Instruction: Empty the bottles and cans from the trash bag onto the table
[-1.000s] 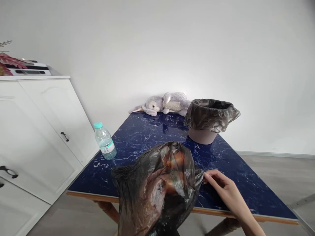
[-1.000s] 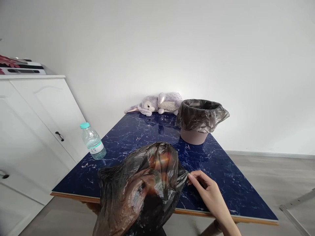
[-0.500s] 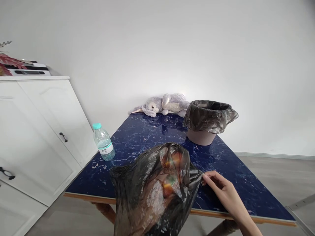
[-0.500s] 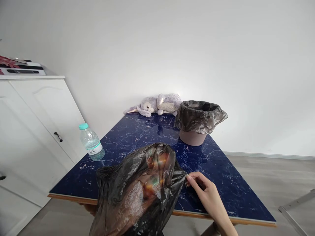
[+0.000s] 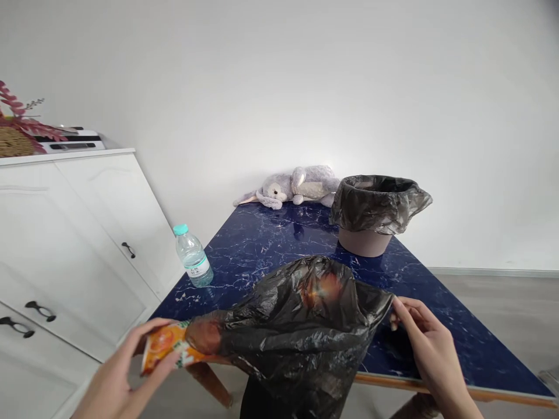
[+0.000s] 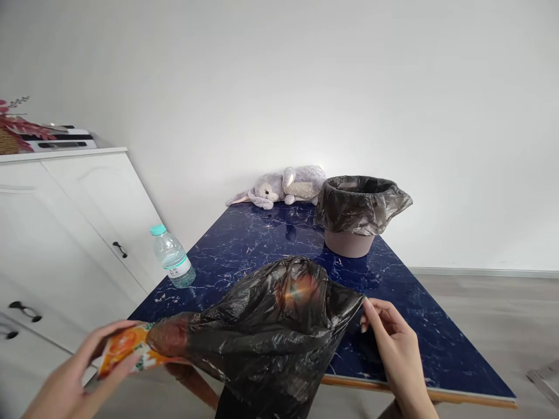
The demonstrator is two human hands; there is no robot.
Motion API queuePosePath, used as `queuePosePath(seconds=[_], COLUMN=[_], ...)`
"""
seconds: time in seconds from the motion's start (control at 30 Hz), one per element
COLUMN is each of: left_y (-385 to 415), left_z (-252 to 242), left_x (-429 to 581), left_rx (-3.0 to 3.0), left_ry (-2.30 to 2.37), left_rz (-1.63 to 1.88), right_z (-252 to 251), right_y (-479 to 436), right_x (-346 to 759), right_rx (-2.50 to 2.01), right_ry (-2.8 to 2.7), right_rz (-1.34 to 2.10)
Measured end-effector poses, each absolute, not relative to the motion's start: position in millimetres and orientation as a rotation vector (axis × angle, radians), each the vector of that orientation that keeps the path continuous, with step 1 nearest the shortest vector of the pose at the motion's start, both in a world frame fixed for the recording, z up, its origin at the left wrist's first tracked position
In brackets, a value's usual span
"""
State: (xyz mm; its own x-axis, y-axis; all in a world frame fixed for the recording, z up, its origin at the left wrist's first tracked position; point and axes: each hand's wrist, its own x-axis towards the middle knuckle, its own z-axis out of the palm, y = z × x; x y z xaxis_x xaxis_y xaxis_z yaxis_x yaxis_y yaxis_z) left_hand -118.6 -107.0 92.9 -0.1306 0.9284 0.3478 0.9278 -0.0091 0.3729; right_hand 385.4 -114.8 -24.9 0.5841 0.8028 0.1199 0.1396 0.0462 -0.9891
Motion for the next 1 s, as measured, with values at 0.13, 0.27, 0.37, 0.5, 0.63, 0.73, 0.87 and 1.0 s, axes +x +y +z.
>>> queuePosePath(seconds=[0.13, 0.27, 0.37, 0.5, 0.63, 0.73, 0.87, 1.0], left_y=[-90, -58, -34, -11, 5, 17, 37, 42], left_z=[118, 132, 134, 133, 127, 116, 101, 94], left_x=[-143, -130, -120, -119, -120, -119, -116, -116], left_rx=[2.033, 2.121, 2.163, 2.134, 2.105, 2.066, 2.049, 2.118], left_ry=[2.428, 2.554, 2.608, 2.589, 2.56, 2.576, 2.592, 2.523], left_rz=[0.764, 0.732, 0.683, 0.541, 0.456, 0.473, 0.548, 0.602], right_z=[-29, -30, -30, -35, -42, -43, -40, -37], right_y=[-114, -114, -115, -115, -114, -114, -116, -117], right_x=[386, 387, 386, 389, 392, 392, 391, 390], right_rx=[-1.457, -1.447, -1.465, -1.478, -1.462, -1.472, -1.493, -1.508], right_ry=[-0.845, -0.863, -0.86, -0.861, -0.859, -0.856, -0.862, -0.856], right_rz=[0.628, 0.632, 0.627, 0.656, 0.681, 0.677, 0.676, 0.685])
